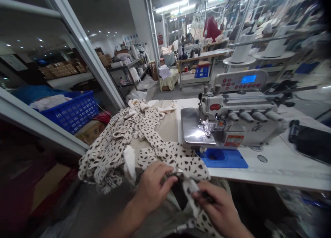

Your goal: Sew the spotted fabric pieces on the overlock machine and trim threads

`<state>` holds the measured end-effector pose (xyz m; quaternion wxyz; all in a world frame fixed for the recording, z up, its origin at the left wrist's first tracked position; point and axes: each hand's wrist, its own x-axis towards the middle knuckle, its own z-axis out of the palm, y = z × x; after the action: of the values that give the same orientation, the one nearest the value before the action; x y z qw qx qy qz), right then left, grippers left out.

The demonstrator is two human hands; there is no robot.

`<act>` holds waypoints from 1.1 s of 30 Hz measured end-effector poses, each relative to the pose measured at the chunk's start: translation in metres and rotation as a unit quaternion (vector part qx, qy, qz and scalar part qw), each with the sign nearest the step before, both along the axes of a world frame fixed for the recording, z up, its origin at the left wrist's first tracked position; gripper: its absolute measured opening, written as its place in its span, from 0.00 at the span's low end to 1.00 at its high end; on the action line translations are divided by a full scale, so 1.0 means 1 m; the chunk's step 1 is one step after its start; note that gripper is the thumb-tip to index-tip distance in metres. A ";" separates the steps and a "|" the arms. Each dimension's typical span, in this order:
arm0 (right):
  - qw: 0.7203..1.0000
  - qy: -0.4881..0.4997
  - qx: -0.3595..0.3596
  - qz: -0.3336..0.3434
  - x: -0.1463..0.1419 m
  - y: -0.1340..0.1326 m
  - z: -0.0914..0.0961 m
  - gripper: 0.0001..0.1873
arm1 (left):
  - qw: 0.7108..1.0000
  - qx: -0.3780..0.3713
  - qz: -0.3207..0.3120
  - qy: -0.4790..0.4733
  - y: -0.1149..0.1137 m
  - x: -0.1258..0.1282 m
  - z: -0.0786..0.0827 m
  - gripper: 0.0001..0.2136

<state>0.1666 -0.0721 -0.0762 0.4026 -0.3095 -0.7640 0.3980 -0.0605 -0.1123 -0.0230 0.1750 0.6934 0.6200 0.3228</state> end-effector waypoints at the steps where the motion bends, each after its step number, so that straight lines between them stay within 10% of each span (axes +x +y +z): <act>1: 0.999 -0.017 0.000 -0.038 0.004 0.009 0.001 0.10 | 0.998 0.018 0.042 0.039 0.010 -0.002 -0.005 0.15; 4: 0.993 -0.083 -0.010 -0.088 0.009 0.037 0.003 0.13 | 0.990 -0.004 0.116 0.078 0.037 -0.009 -0.017 0.25; 7: 0.989 -0.138 -0.008 -0.059 0.001 0.059 0.001 0.16 | 0.990 -0.034 0.132 0.020 0.054 -0.026 -0.016 0.15; 13: 0.984 -0.165 0.003 -0.061 -0.009 0.071 -0.014 0.17 | 0.946 0.117 0.250 -0.169 0.050 -0.119 0.029 0.16; 21: 0.988 -0.133 -0.009 -0.082 -0.006 0.070 -0.026 0.17 | 0.855 0.237 0.458 0.056 0.029 -0.220 0.054 0.11; 28: 0.993 -0.088 -0.042 -0.063 0.004 0.064 -0.014 0.17 | 0.877 0.255 0.383 0.141 0.023 -0.151 0.019 0.07; 33: 0.985 -0.086 -0.075 -0.127 0.051 0.046 -0.001 0.18 | 0.981 0.164 0.072 0.072 0.026 -0.058 -0.026 0.12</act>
<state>0.2176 -0.0264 -0.0767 0.3579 -0.4667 -0.7181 0.3720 -0.1186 -0.0867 -0.0493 -0.0102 0.6876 0.6182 0.3808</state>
